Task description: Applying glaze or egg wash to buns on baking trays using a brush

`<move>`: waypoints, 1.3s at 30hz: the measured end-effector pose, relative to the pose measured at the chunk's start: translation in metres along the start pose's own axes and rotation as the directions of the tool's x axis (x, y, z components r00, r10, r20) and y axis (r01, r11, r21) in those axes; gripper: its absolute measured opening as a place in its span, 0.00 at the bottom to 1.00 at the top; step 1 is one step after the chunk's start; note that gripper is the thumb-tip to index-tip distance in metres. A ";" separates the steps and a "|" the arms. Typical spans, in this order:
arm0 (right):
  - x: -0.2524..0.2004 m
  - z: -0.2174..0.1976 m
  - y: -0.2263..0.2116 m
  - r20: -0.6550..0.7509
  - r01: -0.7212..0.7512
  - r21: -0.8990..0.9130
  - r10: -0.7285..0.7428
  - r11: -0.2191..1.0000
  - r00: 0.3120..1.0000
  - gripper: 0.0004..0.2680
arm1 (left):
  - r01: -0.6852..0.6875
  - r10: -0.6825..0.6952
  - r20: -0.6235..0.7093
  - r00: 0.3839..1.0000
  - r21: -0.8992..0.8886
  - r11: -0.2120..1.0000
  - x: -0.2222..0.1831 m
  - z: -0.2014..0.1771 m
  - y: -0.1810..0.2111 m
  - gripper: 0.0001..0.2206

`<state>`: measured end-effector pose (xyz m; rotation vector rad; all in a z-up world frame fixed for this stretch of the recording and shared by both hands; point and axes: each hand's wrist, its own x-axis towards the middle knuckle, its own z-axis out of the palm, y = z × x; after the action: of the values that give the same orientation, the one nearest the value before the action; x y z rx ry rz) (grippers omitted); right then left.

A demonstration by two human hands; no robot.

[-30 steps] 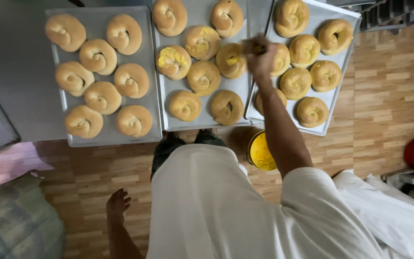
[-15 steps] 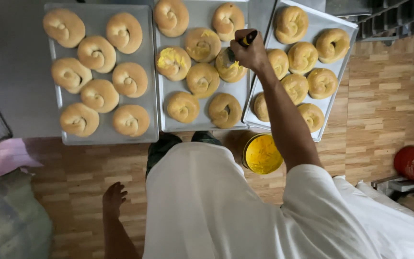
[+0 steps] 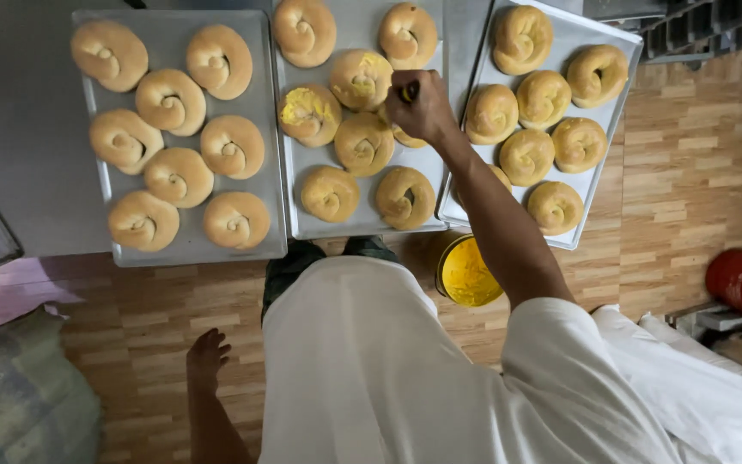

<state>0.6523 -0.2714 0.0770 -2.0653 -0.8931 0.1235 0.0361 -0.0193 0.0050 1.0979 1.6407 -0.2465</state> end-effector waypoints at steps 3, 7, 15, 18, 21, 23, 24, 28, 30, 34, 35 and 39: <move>0.018 0.001 0.065 -0.004 0.123 -0.047 -0.124 0.991 0.992 0.09 | -0.027 0.027 0.018 0.999 -0.015 1.000 0.003 -0.003 0.004 0.18; 0.044 -0.018 0.091 -0.478 -0.343 -0.274 0.182 0.899 0.859 0.04 | -0.092 0.091 0.027 0.996 0.043 0.995 -0.004 -0.007 0.019 0.19; 0.062 0.043 -0.006 -0.158 -0.330 -0.378 0.290 0.865 0.944 0.12 | -0.068 0.066 0.028 0.997 0.054 0.996 0.014 -0.005 0.025 0.17; 0.061 0.017 0.000 0.077 -0.685 0.024 0.682 0.728 0.727 0.08 | -0.081 0.080 0.039 0.996 0.046 0.996 0.008 -0.010 0.027 0.18; 0.061 -0.001 0.081 -0.296 -0.683 0.054 0.665 0.729 0.686 0.13 | -0.080 0.077 0.053 0.996 0.050 0.996 0.004 -0.011 0.033 0.21; 0.047 -0.017 0.129 -0.611 -0.663 0.005 0.527 0.749 0.590 0.09 | -0.102 0.101 0.044 0.994 0.022 0.994 0.003 -0.012 0.034 0.20; 0.032 -0.029 0.104 -0.607 -0.662 0.003 0.527 0.750 0.595 0.09 | -0.098 0.098 0.041 0.994 0.019 0.995 -0.001 -0.013 0.036 0.20; -0.024 -0.062 0.043 -0.490 -0.737 0.087 0.673 0.671 0.555 0.08 | -0.059 0.058 0.037 0.998 0.042 0.997 0.000 -0.018 0.034 0.21; -0.054 -0.059 0.026 -0.450 -0.780 0.052 0.712 0.624 0.539 0.04 | -0.029 0.029 0.049 0.998 0.009 1.000 0.000 -0.021 0.026 0.20; -0.077 -0.041 0.047 -0.211 -0.503 0.081 0.508 0.860 0.835 0.05 | -0.003 -0.001 0.035 0.999 0.100 0.995 0.020 -0.019 0.013 0.18; -0.076 -0.036 0.068 -0.315 -0.329 -0.090 0.287 0.940 0.905 0.06 | -0.027 0.022 0.048 0.999 0.120 0.992 0.028 -0.022 0.006 0.17; -0.031 -0.050 0.013 -0.572 -0.242 0.044 0.223 0.969 0.789 0.08 | -0.061 0.060 0.010 0.998 0.177 0.982 0.005 -0.019 0.042 0.18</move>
<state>0.6559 -0.3293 0.0913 -2.0567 -0.2631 -0.3749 0.0553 0.0181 0.0230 1.2788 1.6020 -0.3604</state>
